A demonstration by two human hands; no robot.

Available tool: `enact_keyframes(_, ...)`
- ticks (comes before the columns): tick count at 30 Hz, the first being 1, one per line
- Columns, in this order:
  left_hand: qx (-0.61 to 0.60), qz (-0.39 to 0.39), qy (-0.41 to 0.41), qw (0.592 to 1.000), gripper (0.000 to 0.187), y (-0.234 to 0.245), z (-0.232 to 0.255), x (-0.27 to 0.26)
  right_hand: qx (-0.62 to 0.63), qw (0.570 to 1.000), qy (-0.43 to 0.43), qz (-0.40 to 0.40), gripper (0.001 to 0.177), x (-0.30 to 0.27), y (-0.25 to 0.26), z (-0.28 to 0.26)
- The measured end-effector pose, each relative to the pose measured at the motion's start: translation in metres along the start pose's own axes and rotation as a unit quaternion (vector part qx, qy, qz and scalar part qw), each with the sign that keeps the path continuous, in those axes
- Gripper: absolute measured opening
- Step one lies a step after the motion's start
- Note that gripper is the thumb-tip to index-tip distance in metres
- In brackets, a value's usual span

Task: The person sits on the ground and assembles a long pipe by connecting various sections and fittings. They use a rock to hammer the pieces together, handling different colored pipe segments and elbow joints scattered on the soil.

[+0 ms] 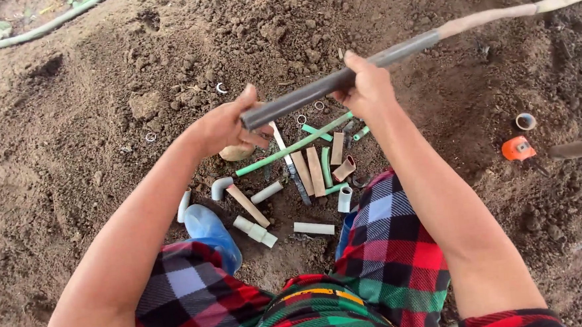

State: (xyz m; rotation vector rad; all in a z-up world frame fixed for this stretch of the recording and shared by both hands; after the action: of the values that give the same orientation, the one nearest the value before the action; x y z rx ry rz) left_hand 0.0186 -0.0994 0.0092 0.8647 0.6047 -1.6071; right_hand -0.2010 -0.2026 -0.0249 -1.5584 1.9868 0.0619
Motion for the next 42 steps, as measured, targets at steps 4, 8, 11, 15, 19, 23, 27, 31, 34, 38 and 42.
enact_keyframes(4, 0.016, -0.154, -0.057, 0.986, 0.071, -0.004, -0.005, 0.015, -0.078, 0.996, -0.013, -0.036, 0.083, 0.026, 0.008, 0.04)
enact_keyframes(8, 0.154, -0.111, 0.014, 0.982, 0.036, -0.006, 0.007, 0.009, -0.05, 0.998, -0.02, -0.046, 0.067, 0.027, 0.003, 0.037)
enact_keyframes(11, 0.265, -0.124, -0.016, 0.956, 0.008, 0.013, 0.02, -0.016, 0.154, 0.985, -0.018, 0.07, 0.013, -0.009, -0.006, -0.04)
enact_keyframes(15, 0.326, -0.068, 0.037, 0.942, 0.026, 0.033, 0.007, -0.035, 0.221, 0.964, 0.052, 0.138, 0.02, 0.019, 0.04, -0.074)
enact_keyframes(19, 0.514, 0.127, 0.106, 0.842, 0.019, 0.046, -0.028, -0.007, 0.279, 0.946, 0.086, 0.142, 0.022, 0.041, 0.057, -0.068)
enact_keyframes(23, 0.562, 0.212, 0.061, 0.797, 0.017, 0.019, -0.021, 0.012, 0.298, 0.946, 0.09, 0.086, 0.016, 0.032, 0.035, -0.065)
enact_keyframes(27, 0.526, 0.237, -0.042, 0.816, 0.017, -0.027, -0.003, 0.012, 0.295, 0.949, 0.081, 0.078, 0.011, 0.031, 0.024, -0.058)
enact_keyframes(31, 0.578, 0.316, -0.124, 0.742, 0.043, -0.036, -0.011, 0.02, 0.286, 0.949, 0.089, 0.1, 0.024, 0.043, 0.032, -0.052)
enact_keyframes(34, 0.572, 0.281, -0.14, 0.758, 0.036, -0.034, -0.005, 0.012, 0.26, 0.956, 0.098, 0.097, 0.03, 0.045, 0.035, -0.054)
enact_keyframes(38, 0.557, 0.186, -0.091, 0.804, 0.028, -0.034, 0.006, -0.005, 0.253, 0.957, 0.112, 0.09, 0.03, 0.044, 0.037, -0.056)
enact_keyframes(42, 0.365, -0.021, -0.016, 0.93, 0.016, -0.031, 0.006, -0.005, 0.257, 0.958, 0.106, 0.077, 0.031, 0.038, 0.035, -0.06)
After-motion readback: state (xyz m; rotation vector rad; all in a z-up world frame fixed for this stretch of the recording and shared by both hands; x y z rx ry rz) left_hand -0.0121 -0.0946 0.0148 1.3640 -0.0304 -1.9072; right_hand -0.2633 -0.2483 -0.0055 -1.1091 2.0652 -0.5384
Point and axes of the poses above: each hand's wrist, its own x-axis towards the middle knuckle, its own y-axis out of the back of the hand, z = x × y, the point moved 2 cm from there along x, towards the middle knuckle, and after that the axes turned 11 degrees about y, right-handed, at the moved point
